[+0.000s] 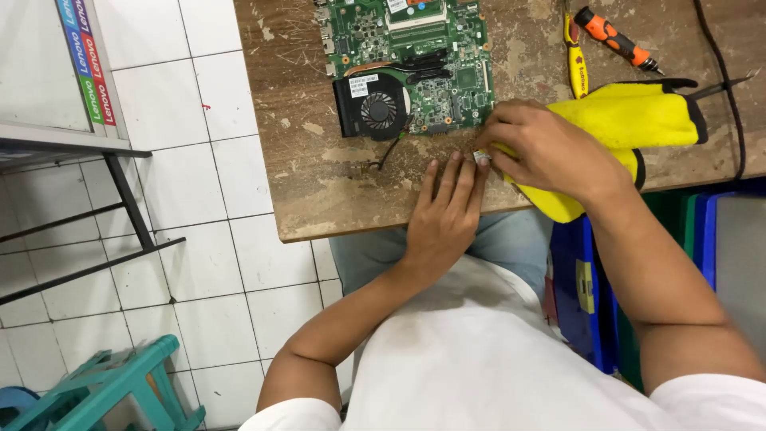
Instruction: Inspecting and cleaning a small electronic component from a computer motherboard using a screwdriver.
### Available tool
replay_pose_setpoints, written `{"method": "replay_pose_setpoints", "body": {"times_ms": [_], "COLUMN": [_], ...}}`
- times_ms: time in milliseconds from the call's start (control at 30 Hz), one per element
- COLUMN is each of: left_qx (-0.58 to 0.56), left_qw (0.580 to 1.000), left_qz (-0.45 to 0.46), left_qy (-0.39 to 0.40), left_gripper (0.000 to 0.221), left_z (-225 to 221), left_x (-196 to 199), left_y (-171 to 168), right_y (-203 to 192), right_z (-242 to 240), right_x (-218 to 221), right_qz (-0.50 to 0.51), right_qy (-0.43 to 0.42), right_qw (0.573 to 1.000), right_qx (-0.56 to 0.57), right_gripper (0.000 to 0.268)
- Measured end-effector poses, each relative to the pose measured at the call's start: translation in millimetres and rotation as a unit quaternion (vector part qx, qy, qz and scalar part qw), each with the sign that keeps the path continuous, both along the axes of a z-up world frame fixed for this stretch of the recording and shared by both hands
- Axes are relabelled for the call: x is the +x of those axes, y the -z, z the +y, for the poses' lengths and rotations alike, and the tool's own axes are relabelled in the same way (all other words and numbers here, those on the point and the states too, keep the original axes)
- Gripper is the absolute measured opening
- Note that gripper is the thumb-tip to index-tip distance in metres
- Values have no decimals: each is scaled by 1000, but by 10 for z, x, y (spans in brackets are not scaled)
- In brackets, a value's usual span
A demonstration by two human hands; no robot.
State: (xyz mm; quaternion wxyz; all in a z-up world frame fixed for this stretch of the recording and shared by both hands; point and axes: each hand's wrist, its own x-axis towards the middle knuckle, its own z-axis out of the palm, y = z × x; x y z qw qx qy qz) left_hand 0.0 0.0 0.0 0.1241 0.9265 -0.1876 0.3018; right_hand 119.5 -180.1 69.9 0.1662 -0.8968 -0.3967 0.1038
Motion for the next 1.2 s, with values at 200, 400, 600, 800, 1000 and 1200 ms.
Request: {"method": "replay_pose_setpoints", "body": {"times_ms": [200,400,600,800,1000,1200], "left_qx": [4,5,-4,2,4,11], "left_qw": [1000,1000,1000,1000,1000,1000], "left_qz": [-11,-10,-2,-5,-5,-2], "left_qy": [0,-2,11,12,16,11], "left_gripper": [42,40,40,35,34,38], "left_z": [-2,-19,7,15,3,-5], "left_x": [11,-2,1,-1,-3,-9], "left_y": [12,30,3,-51,-12,4], "right_y": [-102,63,-93,51,131,31], "right_z": [109,51,7,128,132,44], "right_x": [3,5,52,-30,-21,39], "right_qz": [13,-39,-36,-50,-60,-46], "right_qy": [-25,-56,-45,-45,-36,-20], "right_qw": [1000,998,998,997,995,998], "right_qx": [12,-6,-6,-37,-65,-46], "right_gripper": [12,12,7,9,14,14]}}
